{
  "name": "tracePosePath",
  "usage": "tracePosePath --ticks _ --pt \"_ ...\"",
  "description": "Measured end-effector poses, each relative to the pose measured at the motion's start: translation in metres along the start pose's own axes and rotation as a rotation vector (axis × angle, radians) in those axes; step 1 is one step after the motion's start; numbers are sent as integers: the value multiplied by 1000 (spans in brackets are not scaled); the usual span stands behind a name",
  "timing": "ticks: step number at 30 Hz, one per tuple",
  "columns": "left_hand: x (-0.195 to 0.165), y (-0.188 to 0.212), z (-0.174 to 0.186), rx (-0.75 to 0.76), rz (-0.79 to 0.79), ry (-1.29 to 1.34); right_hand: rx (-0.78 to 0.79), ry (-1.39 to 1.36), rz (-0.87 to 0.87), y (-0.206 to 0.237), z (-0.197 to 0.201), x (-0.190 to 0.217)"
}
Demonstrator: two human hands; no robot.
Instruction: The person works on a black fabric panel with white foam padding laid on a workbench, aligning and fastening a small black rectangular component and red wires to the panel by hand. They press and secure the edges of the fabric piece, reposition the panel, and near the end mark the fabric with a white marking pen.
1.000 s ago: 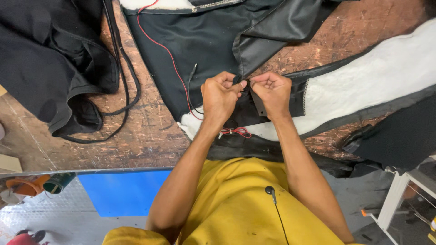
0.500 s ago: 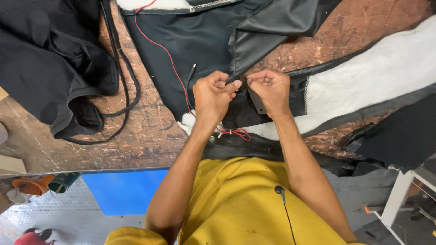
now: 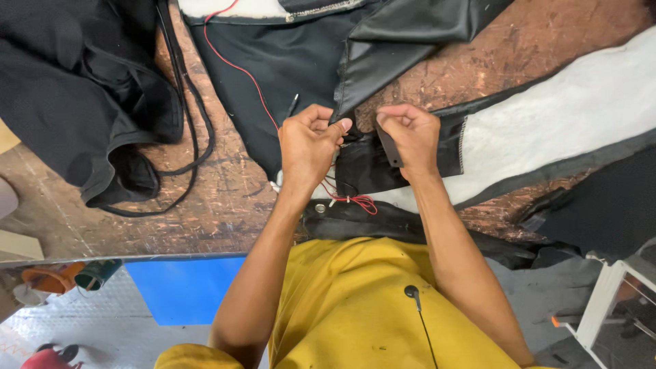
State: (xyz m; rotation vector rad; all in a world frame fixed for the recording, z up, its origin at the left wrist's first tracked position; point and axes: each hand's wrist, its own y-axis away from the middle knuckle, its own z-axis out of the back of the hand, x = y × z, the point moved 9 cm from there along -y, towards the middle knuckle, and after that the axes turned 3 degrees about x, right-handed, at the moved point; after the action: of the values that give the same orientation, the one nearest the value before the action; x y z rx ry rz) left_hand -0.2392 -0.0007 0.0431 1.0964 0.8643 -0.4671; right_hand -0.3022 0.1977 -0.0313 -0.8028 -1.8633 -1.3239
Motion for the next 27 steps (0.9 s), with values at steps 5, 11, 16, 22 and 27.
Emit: tracePosePath --ticks 5,11,16,22,27 --pt "-19 7 -11 -35 -176 -177 22 -140 5 11 2 9" --pt "-13 9 -21 -56 -177 -415 9 -233 149 29 2 24" --pt "9 1 -13 -53 -111 -235 39 -175 180 21 -13 11" --pt "35 -11 0 -23 55 -61 84 15 202 16 -13 -6" --pt "45 -12 -7 23 89 185 102 97 198 13 -11 -12"
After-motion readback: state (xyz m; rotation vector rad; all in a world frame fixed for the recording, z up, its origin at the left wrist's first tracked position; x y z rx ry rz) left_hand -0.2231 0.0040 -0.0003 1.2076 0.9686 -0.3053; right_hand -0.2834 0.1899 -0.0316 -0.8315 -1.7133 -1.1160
